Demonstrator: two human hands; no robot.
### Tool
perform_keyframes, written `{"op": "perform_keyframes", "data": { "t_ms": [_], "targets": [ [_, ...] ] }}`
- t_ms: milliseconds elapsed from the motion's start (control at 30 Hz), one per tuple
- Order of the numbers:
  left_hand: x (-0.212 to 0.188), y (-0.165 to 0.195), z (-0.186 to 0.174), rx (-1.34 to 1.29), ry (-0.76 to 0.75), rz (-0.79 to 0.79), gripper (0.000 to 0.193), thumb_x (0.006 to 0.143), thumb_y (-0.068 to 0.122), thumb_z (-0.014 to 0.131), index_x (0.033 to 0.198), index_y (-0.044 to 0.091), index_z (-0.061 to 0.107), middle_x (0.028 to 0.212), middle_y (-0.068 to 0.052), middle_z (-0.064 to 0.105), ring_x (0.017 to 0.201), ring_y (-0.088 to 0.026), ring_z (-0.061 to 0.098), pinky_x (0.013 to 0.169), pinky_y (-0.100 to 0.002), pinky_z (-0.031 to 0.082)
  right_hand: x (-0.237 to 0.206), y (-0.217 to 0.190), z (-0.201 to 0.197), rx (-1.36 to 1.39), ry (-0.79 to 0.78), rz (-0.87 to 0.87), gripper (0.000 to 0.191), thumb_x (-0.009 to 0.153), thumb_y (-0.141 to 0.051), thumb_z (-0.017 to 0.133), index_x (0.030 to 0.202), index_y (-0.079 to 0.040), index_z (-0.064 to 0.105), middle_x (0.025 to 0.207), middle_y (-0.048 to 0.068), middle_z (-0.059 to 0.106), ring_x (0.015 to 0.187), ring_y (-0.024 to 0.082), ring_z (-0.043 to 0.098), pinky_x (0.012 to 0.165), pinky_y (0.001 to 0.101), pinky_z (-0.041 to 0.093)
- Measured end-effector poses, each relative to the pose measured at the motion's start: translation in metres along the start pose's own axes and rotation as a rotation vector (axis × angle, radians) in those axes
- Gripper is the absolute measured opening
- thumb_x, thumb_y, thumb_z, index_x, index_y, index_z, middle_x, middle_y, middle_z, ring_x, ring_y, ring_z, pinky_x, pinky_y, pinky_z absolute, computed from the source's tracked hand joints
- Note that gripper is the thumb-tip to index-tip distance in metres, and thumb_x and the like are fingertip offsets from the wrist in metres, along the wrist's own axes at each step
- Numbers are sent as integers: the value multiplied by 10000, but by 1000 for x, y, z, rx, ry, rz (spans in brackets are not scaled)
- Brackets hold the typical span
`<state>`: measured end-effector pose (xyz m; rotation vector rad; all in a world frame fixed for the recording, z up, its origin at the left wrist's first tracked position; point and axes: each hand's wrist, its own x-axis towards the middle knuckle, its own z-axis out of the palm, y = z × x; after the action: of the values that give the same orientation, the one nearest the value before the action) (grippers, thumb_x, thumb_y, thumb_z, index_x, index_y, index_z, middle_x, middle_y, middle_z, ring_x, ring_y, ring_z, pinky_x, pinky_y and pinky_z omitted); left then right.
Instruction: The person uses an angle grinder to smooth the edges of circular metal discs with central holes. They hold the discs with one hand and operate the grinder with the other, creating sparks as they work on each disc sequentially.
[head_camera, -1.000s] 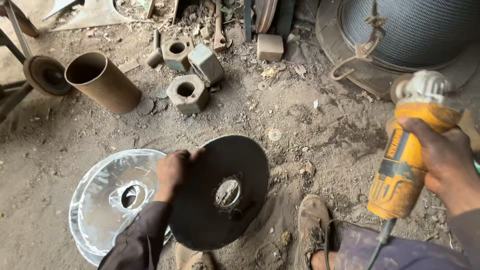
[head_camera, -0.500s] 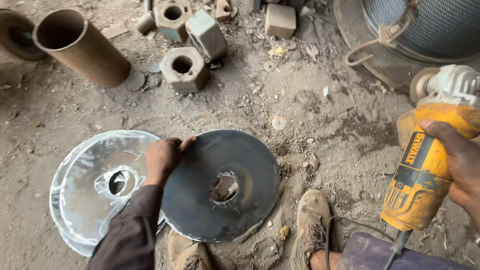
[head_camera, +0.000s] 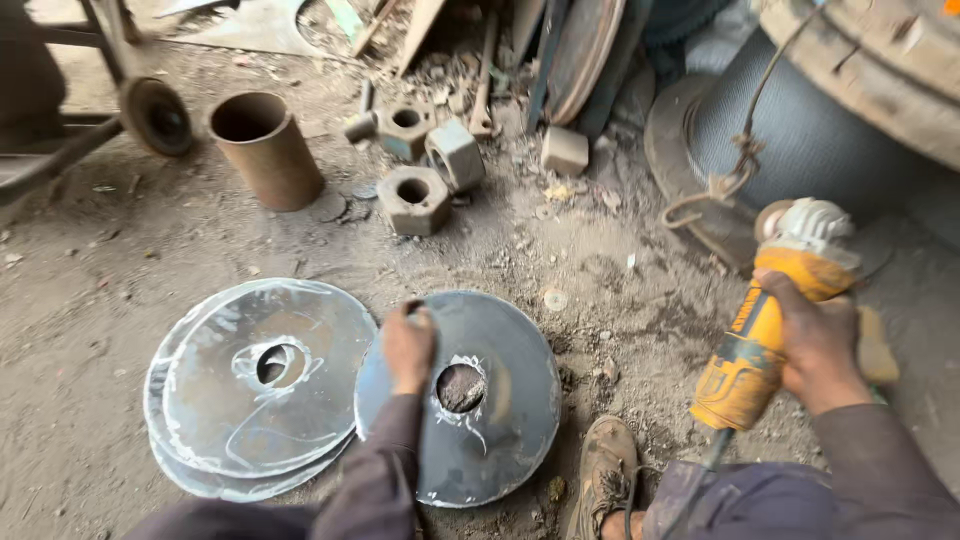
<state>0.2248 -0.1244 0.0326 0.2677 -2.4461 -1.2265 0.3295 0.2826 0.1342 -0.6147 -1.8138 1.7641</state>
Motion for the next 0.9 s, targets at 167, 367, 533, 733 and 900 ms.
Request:
{"op": "perform_keyframes", "data": {
  "t_ms": [167,367,533,733,900],
  "targets": [
    [-120,-5,-52,188,-303,-64,319,969,344,637,1164,96,685,1214,-171,689,1164,-356,639,1002,-476,496,-79,-24,22,48,21,-3,433,835,-182,811,1213,-50,648,1057,33,693,878,163,698,796,361,583],
    [-221,-53,-110,456,-640,20,547,968,202,531,1486,56,437,1648,-177,210,1485,-435,238,1094,-552,383,-155,-60,44,56,21,-159,466,856,-210,818,1248,-19,653,1154,32,700,1010,141,697,885,318,566],
    [-206,-67,-134,407,-1069,-234,445,1062,200,405,1496,181,500,1728,-13,138,1582,-331,182,1160,-530,382,-183,-84,67,79,-8,-180,475,846,-218,816,1250,-26,656,1147,30,702,991,153,703,872,328,573],
    [-185,-59,-116,482,-1107,-214,542,1078,130,346,1616,139,280,1740,2,23,1589,-312,114,1118,-486,429,-168,-110,84,31,-71,-209,458,898,-252,788,1276,-40,641,1148,24,679,990,152,694,881,351,581],
    [-162,-61,-93,508,-1100,-105,580,1067,148,366,1631,153,234,1725,-7,85,1560,-289,184,1130,-480,402,-137,-72,126,91,-178,-328,462,919,-224,786,1308,-37,624,1195,13,667,1062,126,685,946,315,573]
  ]
}}
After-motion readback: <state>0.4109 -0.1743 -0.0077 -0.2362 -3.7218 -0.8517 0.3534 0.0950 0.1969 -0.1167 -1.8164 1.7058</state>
